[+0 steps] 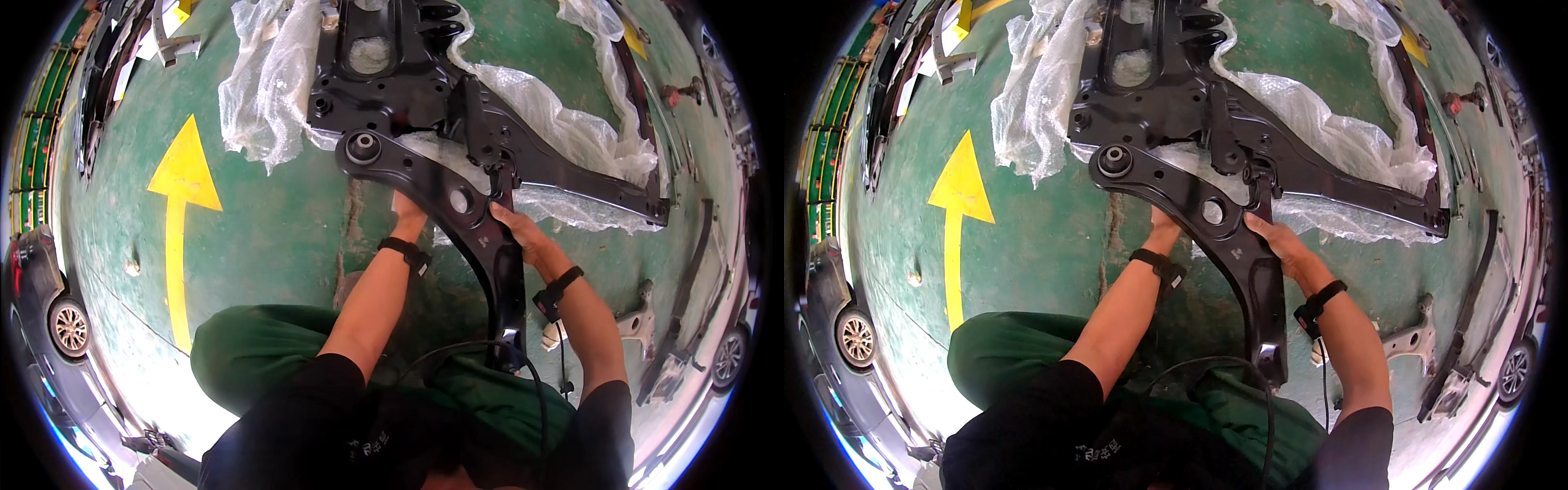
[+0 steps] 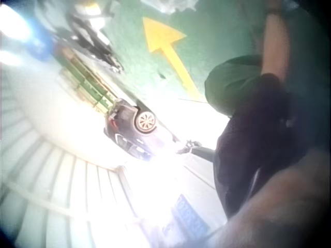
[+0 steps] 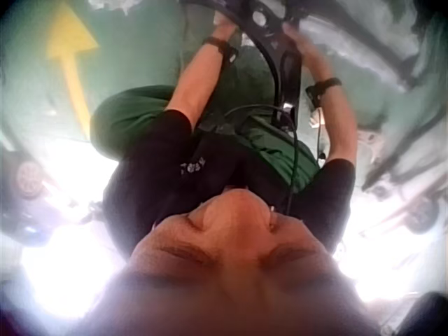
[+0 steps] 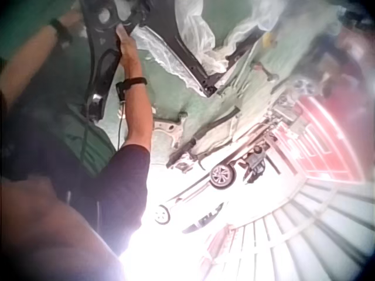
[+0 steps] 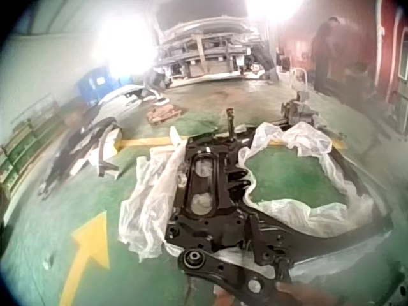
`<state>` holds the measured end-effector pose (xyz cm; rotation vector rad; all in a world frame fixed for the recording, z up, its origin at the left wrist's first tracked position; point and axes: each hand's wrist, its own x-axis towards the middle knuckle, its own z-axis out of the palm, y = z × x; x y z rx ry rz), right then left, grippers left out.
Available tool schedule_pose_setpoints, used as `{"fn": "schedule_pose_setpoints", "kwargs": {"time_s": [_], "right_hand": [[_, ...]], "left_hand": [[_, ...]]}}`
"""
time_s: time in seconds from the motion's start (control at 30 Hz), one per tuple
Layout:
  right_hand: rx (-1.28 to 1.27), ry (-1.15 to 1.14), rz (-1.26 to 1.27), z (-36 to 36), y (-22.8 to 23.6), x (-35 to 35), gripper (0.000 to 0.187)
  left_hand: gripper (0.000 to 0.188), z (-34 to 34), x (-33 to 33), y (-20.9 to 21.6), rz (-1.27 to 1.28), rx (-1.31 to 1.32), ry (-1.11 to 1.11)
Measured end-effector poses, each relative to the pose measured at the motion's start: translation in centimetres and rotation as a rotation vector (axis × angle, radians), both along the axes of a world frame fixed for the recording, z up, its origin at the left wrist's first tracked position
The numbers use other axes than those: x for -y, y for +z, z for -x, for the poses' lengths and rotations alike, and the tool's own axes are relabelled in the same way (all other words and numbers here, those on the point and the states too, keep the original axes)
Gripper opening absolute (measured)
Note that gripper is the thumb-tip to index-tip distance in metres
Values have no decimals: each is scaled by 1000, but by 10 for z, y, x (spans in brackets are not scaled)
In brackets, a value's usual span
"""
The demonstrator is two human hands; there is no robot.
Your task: The person aligns a control arm with a car subframe on the floor and inserts a bolt through the mounting holes by hand.
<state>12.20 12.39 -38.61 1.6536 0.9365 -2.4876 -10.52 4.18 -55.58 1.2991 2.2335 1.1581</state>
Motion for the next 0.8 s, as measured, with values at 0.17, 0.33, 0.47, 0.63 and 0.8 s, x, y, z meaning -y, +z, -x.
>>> {"fn": "schedule_pose_setpoints", "kwargs": {"time_s": [0.17,0.33,0.47,0.63,0.8], "right_hand": [[3,17,-16,10,-3,5,65],[65,-22,-19,-5,-13,3,61],[9,-51,-40,2,-17,7,61],[17,-30,-26,9,-14,10,61],[22,-36,-36,-6,-24,7,62]], "left_hand": [[45,2,9,-26,-172,580,119],[43,-13,11,-8,-65,651,-29],[28,-10,17,-24,-196,1047,109],[27,-11,19,-48,-206,1109,173],[26,-24,16,-28,-182,1362,171]]}}
